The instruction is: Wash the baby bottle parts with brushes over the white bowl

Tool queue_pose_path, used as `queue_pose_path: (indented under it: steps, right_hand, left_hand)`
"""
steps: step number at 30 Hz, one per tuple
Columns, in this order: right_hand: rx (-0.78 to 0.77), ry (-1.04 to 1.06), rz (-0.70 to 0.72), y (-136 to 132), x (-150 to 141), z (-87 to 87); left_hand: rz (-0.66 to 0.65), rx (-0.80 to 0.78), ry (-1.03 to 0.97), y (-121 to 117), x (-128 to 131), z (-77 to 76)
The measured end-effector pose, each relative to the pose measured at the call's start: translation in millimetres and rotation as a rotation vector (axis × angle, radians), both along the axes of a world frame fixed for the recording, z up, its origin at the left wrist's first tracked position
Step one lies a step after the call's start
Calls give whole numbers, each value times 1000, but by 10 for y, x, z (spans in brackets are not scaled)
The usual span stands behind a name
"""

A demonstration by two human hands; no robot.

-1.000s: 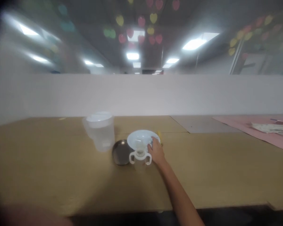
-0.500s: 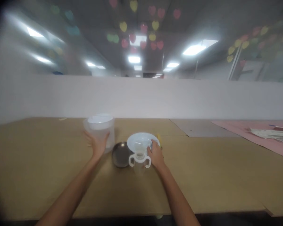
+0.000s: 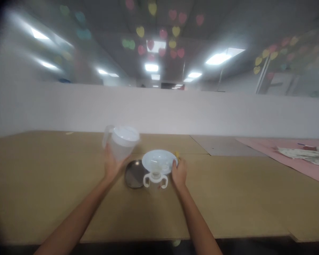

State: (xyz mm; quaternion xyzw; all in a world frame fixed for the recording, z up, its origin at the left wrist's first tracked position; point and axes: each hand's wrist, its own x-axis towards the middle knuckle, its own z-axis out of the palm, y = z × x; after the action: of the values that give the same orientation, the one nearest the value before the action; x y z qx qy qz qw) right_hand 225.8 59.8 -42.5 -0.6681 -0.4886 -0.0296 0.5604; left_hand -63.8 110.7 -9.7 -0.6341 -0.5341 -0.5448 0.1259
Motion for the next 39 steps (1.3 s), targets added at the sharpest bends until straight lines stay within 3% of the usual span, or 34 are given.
queue_pose_path:
  steps: [6,10,25,33,36,39]
  right_hand:
    - [-104,133,-46,97,63,-130]
    - [-147,135,-34,86,19,-129]
    - [-130,185,48,-19,-20,-121]
    - [-82,259,45,-100,-68,-46]
    - [22,282,18,-225,-164,127]
    - [213,274,24,-625,-408,631]
  left_hand:
    - [-66,124,485,-50,-21,-10]
    - [-138,126,643,-112,11,-24]
    - [-84,111,417,-95,25,-93]
    - [-107,279,427,-62,2,-145]
    - [-104,293,421,-76,-17,-159]
    - [-120,315,401,-74,-41,-185]
